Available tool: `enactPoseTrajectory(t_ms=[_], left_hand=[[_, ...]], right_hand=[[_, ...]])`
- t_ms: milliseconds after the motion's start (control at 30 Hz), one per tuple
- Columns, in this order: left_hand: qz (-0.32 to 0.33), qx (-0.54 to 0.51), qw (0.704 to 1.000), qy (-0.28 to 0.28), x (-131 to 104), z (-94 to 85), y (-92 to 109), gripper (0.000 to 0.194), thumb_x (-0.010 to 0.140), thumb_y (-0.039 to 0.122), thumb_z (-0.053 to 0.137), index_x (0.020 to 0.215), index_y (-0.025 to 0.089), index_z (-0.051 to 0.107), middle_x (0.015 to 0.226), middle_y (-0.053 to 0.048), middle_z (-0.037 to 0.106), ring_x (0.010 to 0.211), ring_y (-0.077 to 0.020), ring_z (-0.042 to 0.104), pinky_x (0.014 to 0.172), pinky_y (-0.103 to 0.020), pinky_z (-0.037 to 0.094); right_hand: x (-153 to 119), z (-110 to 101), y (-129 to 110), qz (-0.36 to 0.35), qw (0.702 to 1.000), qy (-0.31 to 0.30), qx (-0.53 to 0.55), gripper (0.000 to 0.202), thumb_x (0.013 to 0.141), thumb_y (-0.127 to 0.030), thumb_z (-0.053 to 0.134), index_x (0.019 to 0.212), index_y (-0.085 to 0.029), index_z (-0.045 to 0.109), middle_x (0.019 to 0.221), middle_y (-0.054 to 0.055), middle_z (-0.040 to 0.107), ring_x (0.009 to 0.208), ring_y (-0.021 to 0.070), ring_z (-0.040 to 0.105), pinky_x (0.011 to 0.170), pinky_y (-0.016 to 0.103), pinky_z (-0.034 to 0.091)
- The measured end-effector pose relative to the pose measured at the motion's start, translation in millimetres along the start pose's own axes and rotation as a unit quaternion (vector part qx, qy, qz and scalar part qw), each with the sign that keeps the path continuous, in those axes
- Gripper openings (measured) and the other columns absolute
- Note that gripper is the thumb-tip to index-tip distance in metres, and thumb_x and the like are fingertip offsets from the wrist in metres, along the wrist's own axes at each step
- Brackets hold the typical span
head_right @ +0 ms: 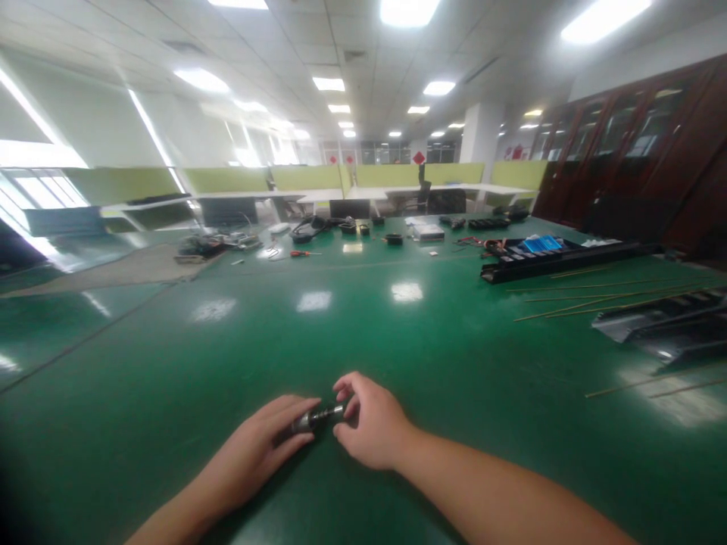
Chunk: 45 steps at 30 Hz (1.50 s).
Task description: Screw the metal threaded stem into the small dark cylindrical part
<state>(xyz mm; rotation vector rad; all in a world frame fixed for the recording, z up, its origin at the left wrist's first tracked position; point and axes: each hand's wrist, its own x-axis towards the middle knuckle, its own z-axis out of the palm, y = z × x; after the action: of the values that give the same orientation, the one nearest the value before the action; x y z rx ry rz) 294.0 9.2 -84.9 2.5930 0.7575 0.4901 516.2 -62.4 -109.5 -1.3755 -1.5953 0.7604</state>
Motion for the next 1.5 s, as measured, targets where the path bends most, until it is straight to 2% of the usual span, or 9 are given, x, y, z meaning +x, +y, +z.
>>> enactPoseTrajectory(t_ms=[133,433,800,1033,1267,1500], left_hand=[[0.006,-0.031,0.999,0.018,0,3.7,-2,0.035,0.095,0.034,0.056,0.130,0.030,0.058,0.118,-0.006,0.065,0.107,-0.0216,0.062,0.094,-0.032,0.053],[-0.012,-0.057,0.998,0.017,2,6.1,3,0.031,0.091,0.029,0.062,0.122,0.027,0.060,0.112,-0.006,0.066,0.101,-0.0219,0.063,0.090,-0.033,0.053],[-0.039,-0.074,0.996,0.007,3,5.4,0,0.025,0.089,0.024,0.064,0.114,0.027,0.061,0.108,-0.003,0.065,0.099,-0.0204,0.061,0.089,-0.032,0.049],[-0.029,-0.085,0.996,0.010,3,4.3,3,0.021,0.089,0.024,0.065,0.110,0.025,0.063,0.104,-0.003,0.066,0.097,-0.0196,0.061,0.087,-0.030,0.048],[-0.023,-0.095,0.995,-0.001,4,4.0,10,0.024,0.088,0.022,0.069,0.111,0.027,0.064,0.106,-0.002,0.067,0.099,-0.0189,0.061,0.090,-0.030,0.046],[-0.040,-0.102,0.994,-0.010,5,7.6,5,0.029,0.086,0.016,0.071,0.111,0.029,0.065,0.105,0.000,0.067,0.099,-0.0181,0.061,0.089,-0.029,0.046]], right_hand=[[-1,-1,-2,-0.009,0.999,-0.010,-0.035,0.037,0.070,-0.014,0.070,0.105,-0.024,0.063,0.094,0.000,0.066,0.080,0.0162,0.062,0.076,0.028,0.048],[-1,-1,-7,-0.017,0.999,-0.019,-0.044,0.031,0.070,-0.014,0.069,0.100,-0.023,0.068,0.093,0.000,0.066,0.080,0.0162,0.060,0.072,0.026,0.046],[2,2,-6,-0.008,0.998,-0.026,-0.062,0.027,0.071,-0.016,0.069,0.096,-0.024,0.070,0.090,-0.001,0.067,0.080,0.0163,0.060,0.073,0.026,0.045],[0,3,-5,-0.011,0.998,-0.028,-0.057,0.029,0.070,-0.013,0.067,0.096,-0.024,0.069,0.089,-0.002,0.067,0.079,0.0157,0.060,0.073,0.026,0.045],[-4,1,-4,-0.012,0.999,-0.029,-0.038,0.032,0.068,-0.011,0.067,0.097,-0.024,0.069,0.089,-0.001,0.066,0.077,0.0153,0.059,0.071,0.025,0.044],[-2,0,-8,-0.015,0.999,-0.027,-0.038,0.026,0.069,-0.011,0.068,0.092,-0.023,0.071,0.088,-0.001,0.067,0.080,0.0154,0.060,0.071,0.025,0.043]])
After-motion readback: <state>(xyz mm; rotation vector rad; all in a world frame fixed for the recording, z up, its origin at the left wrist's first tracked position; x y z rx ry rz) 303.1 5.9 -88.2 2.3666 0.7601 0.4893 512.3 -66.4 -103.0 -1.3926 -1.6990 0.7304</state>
